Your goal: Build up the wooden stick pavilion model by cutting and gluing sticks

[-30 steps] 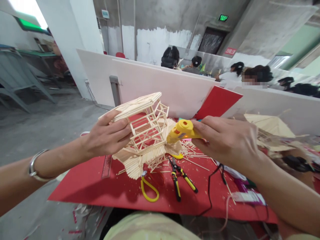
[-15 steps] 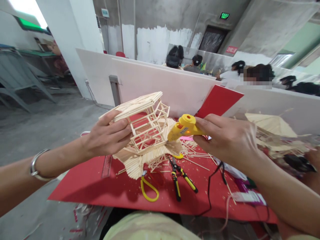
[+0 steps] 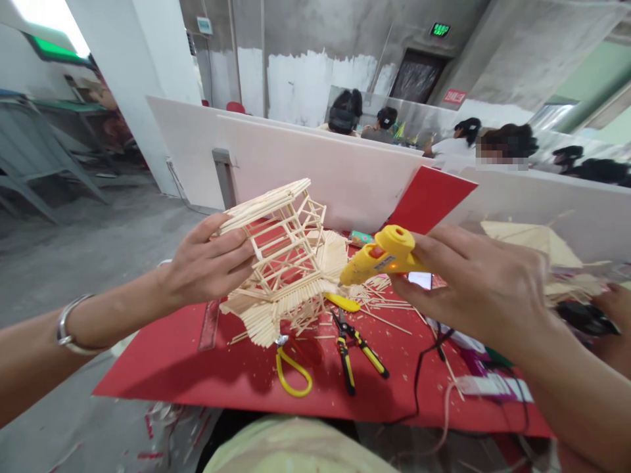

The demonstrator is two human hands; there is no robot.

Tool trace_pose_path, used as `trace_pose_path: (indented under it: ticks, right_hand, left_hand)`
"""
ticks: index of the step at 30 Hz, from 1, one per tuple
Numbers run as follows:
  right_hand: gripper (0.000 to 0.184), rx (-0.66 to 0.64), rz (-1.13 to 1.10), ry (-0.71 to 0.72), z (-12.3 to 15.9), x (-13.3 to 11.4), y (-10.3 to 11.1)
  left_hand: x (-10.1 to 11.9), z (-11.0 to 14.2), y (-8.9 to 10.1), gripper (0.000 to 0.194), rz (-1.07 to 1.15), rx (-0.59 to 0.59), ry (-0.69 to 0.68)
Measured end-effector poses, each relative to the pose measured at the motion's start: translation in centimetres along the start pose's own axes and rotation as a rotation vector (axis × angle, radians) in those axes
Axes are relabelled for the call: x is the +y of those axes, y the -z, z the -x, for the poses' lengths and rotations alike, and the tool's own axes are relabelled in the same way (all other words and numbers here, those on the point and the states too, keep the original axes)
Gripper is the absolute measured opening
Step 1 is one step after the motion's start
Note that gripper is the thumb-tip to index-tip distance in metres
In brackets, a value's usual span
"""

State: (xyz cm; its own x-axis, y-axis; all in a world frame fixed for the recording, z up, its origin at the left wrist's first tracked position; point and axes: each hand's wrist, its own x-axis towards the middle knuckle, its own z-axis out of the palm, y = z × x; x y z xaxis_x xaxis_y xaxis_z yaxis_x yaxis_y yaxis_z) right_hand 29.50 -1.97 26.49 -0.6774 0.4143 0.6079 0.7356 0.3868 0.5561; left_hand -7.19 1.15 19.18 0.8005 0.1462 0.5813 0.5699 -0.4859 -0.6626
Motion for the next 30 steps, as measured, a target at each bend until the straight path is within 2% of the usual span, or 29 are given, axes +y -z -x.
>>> trace_pose_path:
  ticks: [11,16,21,30]
  right_hand:
    - [0.041,-0.057,-0.035,-0.005,0.47,-0.26,0.11]
    - [0.027,-0.047,-0.005,0.014,0.23,-0.61,0.11]
    - [0.023,0.002,0.008,0.054,0.32,-0.43,-0.23]
    - [0.026,-0.040,-0.036,0.002,0.93,-0.14,-0.30]
  left_hand:
    - [-0.15,-0.05,-0.01,0.010,0.018,0.079,-0.045]
    - [-0.19,-0.09,-0.20,0.011,0.035,0.113,-0.051]
    - [-0.23,0.06,-0.15,0.011,0.021,0.084,-0.042]
    - [-0.05,0.09,-0.24,0.013,0.009,0.027,-0.029]
